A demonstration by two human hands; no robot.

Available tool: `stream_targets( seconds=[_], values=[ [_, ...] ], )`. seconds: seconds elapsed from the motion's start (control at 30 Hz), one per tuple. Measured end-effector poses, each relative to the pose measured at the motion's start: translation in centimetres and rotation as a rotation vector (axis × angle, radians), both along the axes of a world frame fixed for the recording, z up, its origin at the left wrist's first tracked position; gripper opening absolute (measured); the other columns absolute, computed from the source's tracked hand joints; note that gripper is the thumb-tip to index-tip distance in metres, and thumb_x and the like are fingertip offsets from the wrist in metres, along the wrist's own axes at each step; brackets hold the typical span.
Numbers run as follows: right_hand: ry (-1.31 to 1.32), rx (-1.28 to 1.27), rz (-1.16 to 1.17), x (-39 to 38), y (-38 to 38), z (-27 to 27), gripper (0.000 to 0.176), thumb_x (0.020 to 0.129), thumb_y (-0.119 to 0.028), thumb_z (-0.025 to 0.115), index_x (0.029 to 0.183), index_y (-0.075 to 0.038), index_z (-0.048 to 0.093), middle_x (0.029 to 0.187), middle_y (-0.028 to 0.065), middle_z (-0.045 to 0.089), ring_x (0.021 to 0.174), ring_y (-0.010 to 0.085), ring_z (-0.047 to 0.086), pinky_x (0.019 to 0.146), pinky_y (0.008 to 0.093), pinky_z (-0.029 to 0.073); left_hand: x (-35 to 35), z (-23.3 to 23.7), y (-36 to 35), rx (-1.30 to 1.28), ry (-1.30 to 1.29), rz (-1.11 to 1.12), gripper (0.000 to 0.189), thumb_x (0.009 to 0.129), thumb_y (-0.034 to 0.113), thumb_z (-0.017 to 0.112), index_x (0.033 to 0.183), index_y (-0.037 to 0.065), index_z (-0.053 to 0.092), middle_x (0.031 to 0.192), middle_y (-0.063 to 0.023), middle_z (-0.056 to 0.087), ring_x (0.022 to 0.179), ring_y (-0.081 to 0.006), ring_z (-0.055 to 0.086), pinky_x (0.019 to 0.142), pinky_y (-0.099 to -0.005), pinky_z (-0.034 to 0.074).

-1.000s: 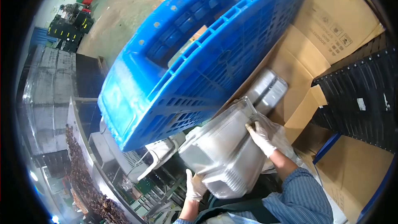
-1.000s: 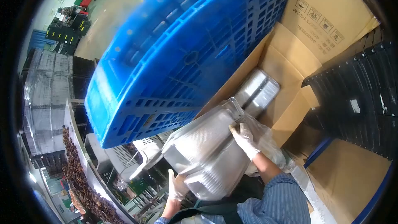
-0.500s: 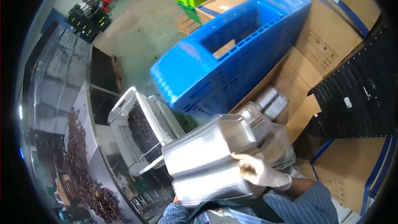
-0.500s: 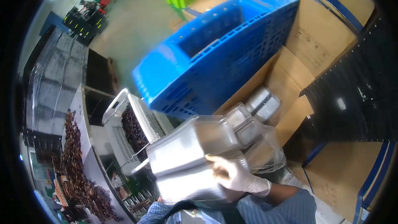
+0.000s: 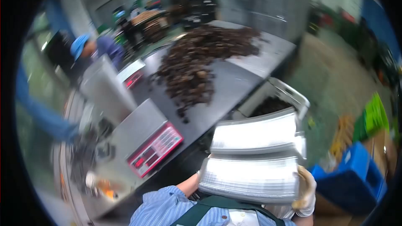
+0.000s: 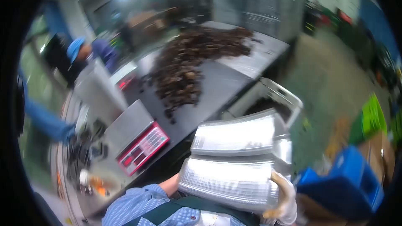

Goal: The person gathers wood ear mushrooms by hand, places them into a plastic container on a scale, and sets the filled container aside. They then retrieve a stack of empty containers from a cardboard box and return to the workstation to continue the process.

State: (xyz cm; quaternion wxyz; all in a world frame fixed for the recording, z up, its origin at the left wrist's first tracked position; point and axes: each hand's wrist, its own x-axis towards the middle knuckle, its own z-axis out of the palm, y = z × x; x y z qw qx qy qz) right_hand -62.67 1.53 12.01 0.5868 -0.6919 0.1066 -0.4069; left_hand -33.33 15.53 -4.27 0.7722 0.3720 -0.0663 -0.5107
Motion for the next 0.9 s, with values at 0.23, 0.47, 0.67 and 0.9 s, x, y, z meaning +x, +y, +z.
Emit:
stream_targets(
  seconds=[0.23, 0.47, 0.67, 0.9],
  values=[
    [-0.037, 0.671, 0.483, 14.5, 0.0, 10.5, 0.086, 0.075, -0.062, 0.058, 0.125, 0.007, 0.044, 0.124, 0.0207, 0.051, 0.108, 0.0272, 0.053, 0.092, 0.0374, 0.042, 7.6, 3.0, 11.5, -0.132, -0.065, 0.482, 0.052, 0.091, 0.047, 0.042, 0.122, 0.006, 0.05, 0.119, -0.0108, 0.054, 0.112, -0.0265, 0.049, 0.096, -0.0396, 0.039],
    [-0.022, 0.131, 1.137, 27.5, 5.2, 13.9, 0.075, 0.064, -0.033, 0.077, 0.125, 0.002, 0.05, 0.131, 0.0276, 0.045, 0.117, 0.0334, 0.049, 0.096, 0.0385, 0.039, 7.2, 4.9, 24.2, -0.176, -0.144, 0.981, 0.052, 0.091, 0.046, 0.042, 0.123, 0.005, 0.049, 0.12, -0.0115, 0.053, 0.112, -0.027, 0.049, 0.096, -0.0403, 0.039],
    [-0.166, -0.859, 1.506, 37.4, 17.8, 17.0, 0.078, 0.065, -0.014, 0.076, 0.135, -0.009, 0.043, 0.137, 0.0309, 0.035, 0.132, 0.0397, 0.031, 0.105, 0.0424, 0.029, 4.7, 5.1, 31.1, -0.178, -0.192, 1.27, 0.053, 0.09, 0.046, 0.042, 0.123, 0.005, 0.049, 0.121, -0.012, 0.052, 0.113, -0.0275, 0.048, 0.097, -0.0409, 0.039],
    [0.003, -1.042, 1.62, 42.2, 30.7, 16.4, 0.075, 0.076, -0.015, 0.062, 0.142, -0.006, 0.027, 0.135, 0.0276, 0.039, 0.13, 0.0379, 0.033, 0.105, 0.0396, 0.031, 6.2, 2.9, 32.7, -0.181, -0.213, 1.397, 0.053, 0.09, 0.045, 0.041, 0.124, 0.005, 0.048, 0.122, -0.0127, 0.052, 0.114, -0.028, 0.048, 0.097, -0.0415, 0.039]
  ],
)
